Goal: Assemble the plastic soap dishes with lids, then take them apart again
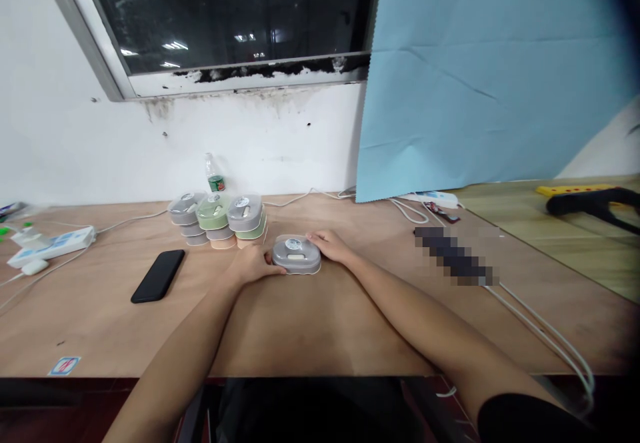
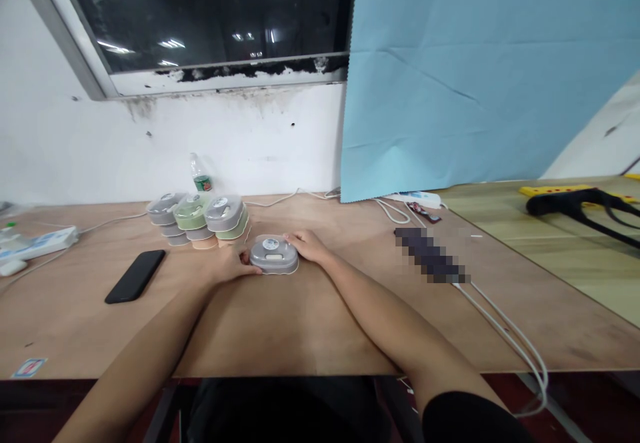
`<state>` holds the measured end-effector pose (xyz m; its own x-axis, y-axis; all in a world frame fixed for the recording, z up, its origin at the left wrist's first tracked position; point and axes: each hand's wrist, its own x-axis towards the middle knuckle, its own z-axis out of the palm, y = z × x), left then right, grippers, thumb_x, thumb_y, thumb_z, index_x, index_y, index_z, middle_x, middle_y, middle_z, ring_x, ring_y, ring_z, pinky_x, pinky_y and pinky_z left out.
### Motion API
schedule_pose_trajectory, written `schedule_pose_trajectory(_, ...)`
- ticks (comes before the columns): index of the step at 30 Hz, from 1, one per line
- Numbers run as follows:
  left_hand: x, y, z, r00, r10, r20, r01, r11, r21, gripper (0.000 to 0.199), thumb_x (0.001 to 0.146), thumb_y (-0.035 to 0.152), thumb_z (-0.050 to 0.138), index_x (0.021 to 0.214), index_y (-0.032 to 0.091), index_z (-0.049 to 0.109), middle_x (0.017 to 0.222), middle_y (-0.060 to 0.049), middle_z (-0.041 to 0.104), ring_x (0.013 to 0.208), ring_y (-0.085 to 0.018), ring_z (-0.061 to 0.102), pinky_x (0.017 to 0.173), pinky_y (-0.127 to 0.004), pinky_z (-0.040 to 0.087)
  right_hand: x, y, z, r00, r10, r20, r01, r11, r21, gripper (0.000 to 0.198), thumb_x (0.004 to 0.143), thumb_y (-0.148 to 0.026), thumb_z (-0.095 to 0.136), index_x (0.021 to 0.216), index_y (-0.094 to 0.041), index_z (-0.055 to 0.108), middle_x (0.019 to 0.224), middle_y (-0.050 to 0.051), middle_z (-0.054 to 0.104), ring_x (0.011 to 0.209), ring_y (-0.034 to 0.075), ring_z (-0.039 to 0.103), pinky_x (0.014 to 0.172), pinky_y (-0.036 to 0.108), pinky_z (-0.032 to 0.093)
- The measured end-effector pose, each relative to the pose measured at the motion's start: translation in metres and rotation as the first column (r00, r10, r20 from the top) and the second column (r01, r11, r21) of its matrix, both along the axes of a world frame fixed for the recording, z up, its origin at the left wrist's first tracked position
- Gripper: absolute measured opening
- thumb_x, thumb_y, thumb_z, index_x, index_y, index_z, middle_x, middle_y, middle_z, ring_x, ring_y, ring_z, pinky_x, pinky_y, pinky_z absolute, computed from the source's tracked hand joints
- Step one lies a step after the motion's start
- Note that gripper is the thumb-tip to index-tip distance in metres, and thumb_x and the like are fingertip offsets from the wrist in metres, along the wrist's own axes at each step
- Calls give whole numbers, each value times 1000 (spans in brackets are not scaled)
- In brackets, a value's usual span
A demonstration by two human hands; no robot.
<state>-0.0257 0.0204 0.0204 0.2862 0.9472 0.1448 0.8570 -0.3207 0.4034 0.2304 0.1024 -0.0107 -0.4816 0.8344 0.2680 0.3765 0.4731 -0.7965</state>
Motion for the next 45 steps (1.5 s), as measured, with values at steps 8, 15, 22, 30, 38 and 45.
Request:
schedule_pose_trajectory(8, -1, 3, -6, 997, -67, 30, 67, 998, -18, 52, 63, 71, 64, 64, 20, 54, 60, 2, 56, 56, -13, 48, 50, -25, 27, -1, -1, 0, 999, -34, -3, 34, 999, 2, 49, 84, -60, 43, 61, -17, 49, 58, -4, 44, 57, 11, 40, 54, 22, 28)
schedule_pose_trajectory(15, -1, 5, -12, 997, -56, 54, 56, 998, -6, 54, 71, 72, 56, 63, 19, 54, 59, 2, 56, 55, -11, 48, 50, -25, 27, -1, 0, -2, 999, -47, 4, 46, 999, 13, 49, 86, -58, 43, 65, -16, 56, 59, -4, 48, 57, 11, 43, 54, 22, 30)
schedule_pose_trajectory(22, -2, 8, -15, 997, -61, 51, 61, 998, 19, 47, 72, 65, 61, 68, 18, 56, 64, 2, 59, 58, -12, 51, 52, -24, 31, 1, -6, 6, 991, -118, 65, 102, 972, 213, 44, 91, -52, 41, 93, -17, 69, 83, 4, 66, 77, 18, 59, 70, 28, 44)
schedule_pose_trajectory(30, 20, -7, -13, 991, 88, -102, -82, 995, 57, 25, 90, 38, 48, 104, 23, 62, 100, -5, 68, 88, -22, 64, 70, -29, 45, -9, -40, 11, 961, 15, 275, -115, 929, 352, 78, 69, -50, 73, 138, -28, 45, 145, 9, 38, 131, 29, 39, 107, 43, 35)
schedule_pose_trajectory(38, 25, -10, -8, 974, 95, -204, -82, 994, 69, 32, 90, 42, 45, 113, 22, 53, 113, -9, 64, 98, -25, 61, 77, -32, 46, -31, -25, 2, 973, -134, 188, 50, 917, 396, 59, 76, -43, 68, 131, -27, 53, 141, 10, 41, 127, 29, 44, 105, 44, 38)
schedule_pose_trajectory(45, 22, -8, -12, 972, 64, -225, -56, 998, 41, 30, 92, 44, 40, 101, 22, 59, 103, -8, 67, 95, -23, 61, 76, -31, 45, -42, -3, -3, 962, -245, 120, 170, 883, 438, 52, 79, -40, 64, 129, -28, 56, 138, 7, 46, 125, 26, 45, 104, 42, 39)
